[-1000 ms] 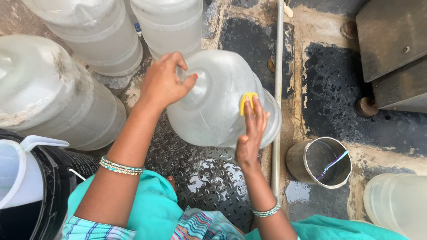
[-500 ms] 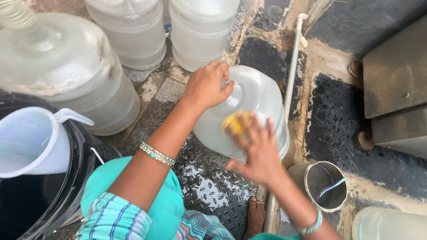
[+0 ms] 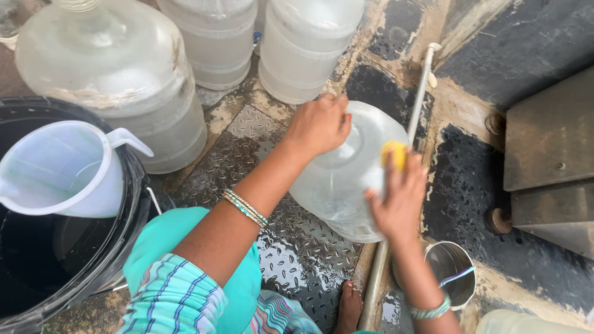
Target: The person scrubs the exterior of a large plastic water jug with a yellow sponge, then rinses it under a tap. They rotate the jug to clean different sides and inspect it by tilting it.
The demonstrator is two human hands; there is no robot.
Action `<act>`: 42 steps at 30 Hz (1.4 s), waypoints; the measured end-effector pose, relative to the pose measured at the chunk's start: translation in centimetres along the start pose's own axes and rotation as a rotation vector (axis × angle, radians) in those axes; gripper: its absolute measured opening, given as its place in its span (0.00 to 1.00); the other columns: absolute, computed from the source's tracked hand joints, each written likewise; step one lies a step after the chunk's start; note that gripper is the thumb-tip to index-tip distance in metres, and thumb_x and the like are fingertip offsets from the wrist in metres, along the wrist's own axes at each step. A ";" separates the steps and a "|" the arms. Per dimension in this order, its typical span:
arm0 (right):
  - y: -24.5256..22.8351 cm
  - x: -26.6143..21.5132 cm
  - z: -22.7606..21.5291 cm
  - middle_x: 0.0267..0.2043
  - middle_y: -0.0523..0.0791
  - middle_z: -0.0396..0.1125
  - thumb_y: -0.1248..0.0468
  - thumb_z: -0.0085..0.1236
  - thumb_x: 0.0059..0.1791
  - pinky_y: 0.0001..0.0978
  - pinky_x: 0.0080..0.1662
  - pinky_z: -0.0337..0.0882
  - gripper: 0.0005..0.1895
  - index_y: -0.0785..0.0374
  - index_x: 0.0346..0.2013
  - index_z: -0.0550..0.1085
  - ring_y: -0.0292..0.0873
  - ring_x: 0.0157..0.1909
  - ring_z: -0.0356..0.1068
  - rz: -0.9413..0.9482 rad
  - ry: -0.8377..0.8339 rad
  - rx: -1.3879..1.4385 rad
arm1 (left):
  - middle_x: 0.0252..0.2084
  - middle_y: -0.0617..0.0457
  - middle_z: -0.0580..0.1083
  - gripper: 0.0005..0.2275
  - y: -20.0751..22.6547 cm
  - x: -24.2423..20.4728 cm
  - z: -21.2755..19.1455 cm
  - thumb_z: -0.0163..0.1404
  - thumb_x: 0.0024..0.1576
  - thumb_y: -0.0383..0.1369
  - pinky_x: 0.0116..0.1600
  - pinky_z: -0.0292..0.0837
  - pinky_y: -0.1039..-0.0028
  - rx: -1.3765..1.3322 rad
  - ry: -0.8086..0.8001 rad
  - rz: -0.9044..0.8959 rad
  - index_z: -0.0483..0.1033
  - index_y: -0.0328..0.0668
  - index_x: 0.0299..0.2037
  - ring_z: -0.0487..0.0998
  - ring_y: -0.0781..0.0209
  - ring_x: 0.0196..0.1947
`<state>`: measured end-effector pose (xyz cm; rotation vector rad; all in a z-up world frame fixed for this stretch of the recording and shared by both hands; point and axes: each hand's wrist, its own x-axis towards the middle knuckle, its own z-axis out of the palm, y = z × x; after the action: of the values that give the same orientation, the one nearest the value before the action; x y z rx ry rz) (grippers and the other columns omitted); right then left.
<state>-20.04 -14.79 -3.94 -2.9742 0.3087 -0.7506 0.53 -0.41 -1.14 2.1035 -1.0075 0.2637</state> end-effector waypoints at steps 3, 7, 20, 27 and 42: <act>-3.3 -2.8 0.5 0.77 0.54 0.47 0.35 0.38 0.52 0.69 0.71 0.31 0.39 0.48 0.73 0.59 0.63 0.77 0.42 -0.210 0.016 -0.051 | 0.37 0.41 0.77 0.10 -0.7 0.2 -0.7 0.50 0.58 0.38 0.43 0.74 0.49 -0.056 -0.013 -0.008 0.73 0.40 0.38 0.79 0.36 0.37; -1.1 4.4 1.0 0.74 0.48 0.55 0.47 0.42 0.56 0.68 0.72 0.28 0.26 0.47 0.68 0.68 0.57 0.78 0.46 -0.042 -0.135 -0.148 | 0.42 0.43 0.75 0.11 -0.1 -0.3 -1.6 0.48 0.61 0.39 0.43 0.74 0.50 -0.136 -0.098 0.217 0.71 0.40 0.45 0.79 0.37 0.39; -5.4 0.9 0.6 0.78 0.54 0.45 0.34 0.39 0.55 0.70 0.72 0.27 0.44 0.62 0.75 0.54 0.61 0.80 0.37 -0.005 -0.018 -0.048 | 0.40 0.42 0.72 0.10 2.1 -0.4 0.3 0.47 0.62 0.41 0.37 0.74 0.49 -0.017 -0.024 0.177 0.70 0.43 0.44 0.79 0.35 0.32; -5.0 -2.7 3.6 0.79 0.49 0.43 0.28 0.38 0.49 0.73 0.65 0.16 0.43 0.45 0.72 0.60 0.61 0.79 0.36 0.056 -0.018 -0.165 | 0.36 0.42 0.74 0.11 0.5 -0.3 -0.5 0.48 0.61 0.42 0.37 0.73 0.48 -0.028 -0.001 0.169 0.69 0.42 0.41 0.78 0.34 0.32; -3.3 -6.3 8.0 0.83 0.53 0.36 0.31 0.20 0.55 0.56 0.79 0.25 0.46 0.58 0.78 0.42 0.55 0.85 0.29 0.221 0.262 0.432 | 0.39 0.41 0.75 0.09 -1.6 -2.7 -3.7 0.49 0.60 0.37 0.41 0.72 0.50 -0.054 -0.048 0.103 0.70 0.40 0.41 0.77 0.35 0.35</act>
<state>-21.08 -10.22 -13.52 -2.3974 0.4189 -1.0275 0.42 4.45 -0.76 2.0206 -1.1405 0.2358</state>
